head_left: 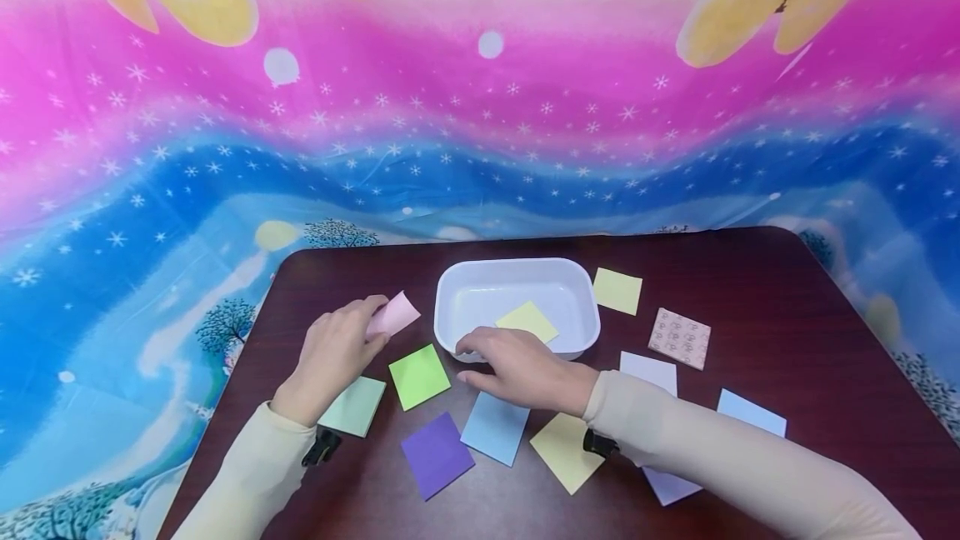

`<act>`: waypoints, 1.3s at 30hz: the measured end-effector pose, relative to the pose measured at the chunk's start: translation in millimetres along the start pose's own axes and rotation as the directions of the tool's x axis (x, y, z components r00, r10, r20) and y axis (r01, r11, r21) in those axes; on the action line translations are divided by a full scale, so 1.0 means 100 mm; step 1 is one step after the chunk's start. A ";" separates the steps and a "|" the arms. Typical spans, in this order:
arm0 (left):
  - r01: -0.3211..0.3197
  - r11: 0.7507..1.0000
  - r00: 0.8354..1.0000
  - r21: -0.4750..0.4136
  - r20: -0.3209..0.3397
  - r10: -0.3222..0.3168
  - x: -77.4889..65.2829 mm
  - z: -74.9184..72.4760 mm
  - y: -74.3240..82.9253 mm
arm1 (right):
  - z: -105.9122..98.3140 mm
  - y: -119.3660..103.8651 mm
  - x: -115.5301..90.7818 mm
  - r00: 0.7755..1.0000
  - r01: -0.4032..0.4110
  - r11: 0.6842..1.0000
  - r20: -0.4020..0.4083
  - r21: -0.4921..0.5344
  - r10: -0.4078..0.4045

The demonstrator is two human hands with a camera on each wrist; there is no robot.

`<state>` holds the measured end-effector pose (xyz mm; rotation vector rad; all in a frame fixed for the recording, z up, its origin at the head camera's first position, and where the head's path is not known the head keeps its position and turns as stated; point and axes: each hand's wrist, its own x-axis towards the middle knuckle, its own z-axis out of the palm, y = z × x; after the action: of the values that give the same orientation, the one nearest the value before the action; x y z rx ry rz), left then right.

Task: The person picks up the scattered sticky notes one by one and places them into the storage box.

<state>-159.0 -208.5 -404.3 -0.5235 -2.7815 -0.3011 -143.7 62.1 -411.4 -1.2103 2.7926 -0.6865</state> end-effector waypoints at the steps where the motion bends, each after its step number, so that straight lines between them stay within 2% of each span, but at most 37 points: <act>1: -0.002 1.000 1.000 0.000 -0.001 0.002 0.00 0.00 0.01 | 0.00 0.01 0.00 1.000 -0.002 1.000 0.002 -0.001 0.002; 11: -0.038 0.999 0.999 0.007 0.008 0.038 0.05 0.02 0.15 | -0.02 0.07 -0.04 1.000 0.005 1.000 -0.012 0.020 -0.005; 26: -0.134 0.991 0.991 -0.018 -0.028 0.134 0.14 0.01 0.33 | -0.08 0.17 -0.12 0.998 -0.051 0.999 -0.031 0.013 0.051; 32: -0.143 0.989 0.989 -0.044 -0.031 0.142 0.18 0.05 0.40 | -0.11 0.22 -0.17 0.996 -0.071 0.997 -0.044 0.017 0.072; 39: -0.148 0.988 0.989 -0.045 -0.005 0.148 0.25 0.11 0.42 | -0.11 0.28 -0.20 0.995 -0.074 0.997 -0.069 0.006 0.074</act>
<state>-167.7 -159.0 -400.0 -0.7363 -2.7207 -0.3318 -150.8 97.0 -416.1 -1.0969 2.8740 -0.7416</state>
